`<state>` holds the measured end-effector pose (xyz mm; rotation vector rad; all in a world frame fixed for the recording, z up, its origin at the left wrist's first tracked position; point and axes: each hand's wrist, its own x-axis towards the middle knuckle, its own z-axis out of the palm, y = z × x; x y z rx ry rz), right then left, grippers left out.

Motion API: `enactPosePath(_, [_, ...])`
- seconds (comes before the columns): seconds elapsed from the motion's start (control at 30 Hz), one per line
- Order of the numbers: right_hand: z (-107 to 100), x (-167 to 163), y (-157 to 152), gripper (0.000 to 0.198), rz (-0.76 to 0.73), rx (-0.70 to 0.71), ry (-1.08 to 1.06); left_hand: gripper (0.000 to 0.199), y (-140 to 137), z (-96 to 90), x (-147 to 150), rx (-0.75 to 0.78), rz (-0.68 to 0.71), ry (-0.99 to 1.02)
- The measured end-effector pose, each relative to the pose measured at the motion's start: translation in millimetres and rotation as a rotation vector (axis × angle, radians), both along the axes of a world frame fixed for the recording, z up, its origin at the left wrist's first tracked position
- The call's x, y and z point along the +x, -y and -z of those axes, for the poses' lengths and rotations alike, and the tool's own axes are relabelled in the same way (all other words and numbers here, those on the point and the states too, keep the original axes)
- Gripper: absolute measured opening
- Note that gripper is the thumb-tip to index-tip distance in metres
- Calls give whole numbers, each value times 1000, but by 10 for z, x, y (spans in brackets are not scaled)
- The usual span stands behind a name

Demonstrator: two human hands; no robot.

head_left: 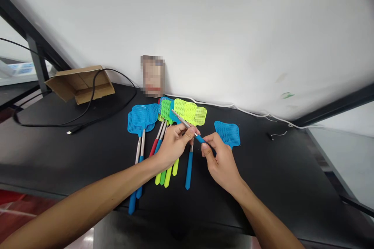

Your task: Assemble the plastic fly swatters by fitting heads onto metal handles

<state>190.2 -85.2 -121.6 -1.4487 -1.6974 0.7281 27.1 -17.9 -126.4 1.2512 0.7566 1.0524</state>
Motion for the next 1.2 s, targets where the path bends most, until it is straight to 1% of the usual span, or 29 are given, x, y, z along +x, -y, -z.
enactPosePath(0.17, [29, -41, 4, 15, -56, -92, -219, 36, 13, 6, 2, 17, 3, -29])
enactPosePath(0.23, [23, -54, 5, 17, -88, -137, -275, 37, 26, -12, 10, 12, 13, -37])
enactPosePath(0.3, [-3, -44, -4, 21, -116, -150, -260, 38, 45, -35, 18, -1, 33, -41])
enactPosePath(0.37, [-41, 4, -32, 27, -89, -108, -179, 39, 70, -57, 22, 19, 51, -58])
enactPosePath(0.43, [-79, 89, -79, 30, -5, -39, -140, 41, 104, -76, 21, 38, 114, -56])
enactPosePath(0.47, [-97, 140, -105, 30, 37, -15, -169, 41, 125, -86, 19, 28, 175, -48])
enactPosePath(0.53, [-130, 239, -152, 28, 66, -14, -326, 38, 173, -111, 15, -30, 320, -25])
enactPosePath(0.6, [-160, 310, -178, 30, 39, -39, -513, 34, 220, -142, 13, -85, 414, -28])
enactPosePath(0.67, [-186, 336, -178, 31, -5, -54, -638, 30, 254, -177, 11, -114, 475, -50])
enactPosePath(0.77, [-204, 311, -150, 25, -46, -85, -673, 25, 263, -217, 9, -155, 565, -71])
enactPosePath(0.87, [-189, 264, -127, 20, -59, -147, -653, 26, 241, -217, 5, -178, 597, -82])
enactPosePath(1.0, [-137, 220, -132, 24, -82, -194, -702, 28, 207, -155, 6, -255, 613, -63])
enactPosePath(1.2, [-73, 159, -159, 27, -9, -196, -780, 28, 153, -60, 18, -335, 668, 49])
